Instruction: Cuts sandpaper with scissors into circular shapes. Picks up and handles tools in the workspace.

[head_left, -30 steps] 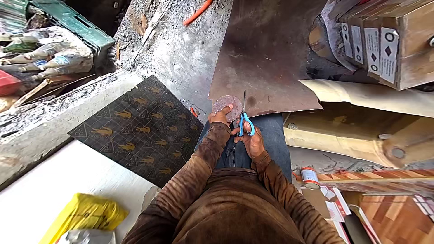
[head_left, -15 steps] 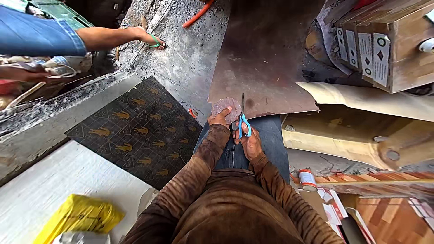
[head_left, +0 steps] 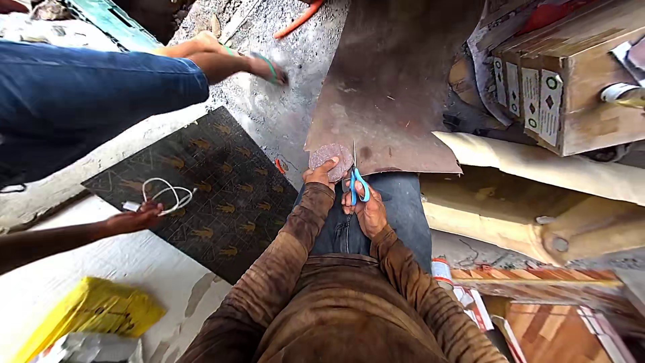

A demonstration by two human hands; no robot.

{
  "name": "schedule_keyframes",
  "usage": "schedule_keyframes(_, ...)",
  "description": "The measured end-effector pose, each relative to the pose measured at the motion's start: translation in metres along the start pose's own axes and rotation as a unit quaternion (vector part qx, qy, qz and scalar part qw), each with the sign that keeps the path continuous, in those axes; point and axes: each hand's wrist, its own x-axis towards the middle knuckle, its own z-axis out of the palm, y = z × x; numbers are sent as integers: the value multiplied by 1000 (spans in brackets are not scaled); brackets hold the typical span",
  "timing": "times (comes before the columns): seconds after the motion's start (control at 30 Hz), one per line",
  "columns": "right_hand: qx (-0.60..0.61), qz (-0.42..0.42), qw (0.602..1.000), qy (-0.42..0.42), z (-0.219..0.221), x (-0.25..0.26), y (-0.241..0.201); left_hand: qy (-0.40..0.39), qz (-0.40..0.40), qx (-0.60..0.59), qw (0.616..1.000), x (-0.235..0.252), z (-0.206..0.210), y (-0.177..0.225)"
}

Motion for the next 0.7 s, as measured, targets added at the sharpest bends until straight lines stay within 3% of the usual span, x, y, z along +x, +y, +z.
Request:
schedule_keyframes(0.27,-57,41,997,-11,-8,-1,-7,-6,-16,-20,1000,-1,-10,-6)
schedule_keyframes(0.7,-57,17,998,-18,-11,-7,-12,-7,-37,-75,996,-7,-5,-20)
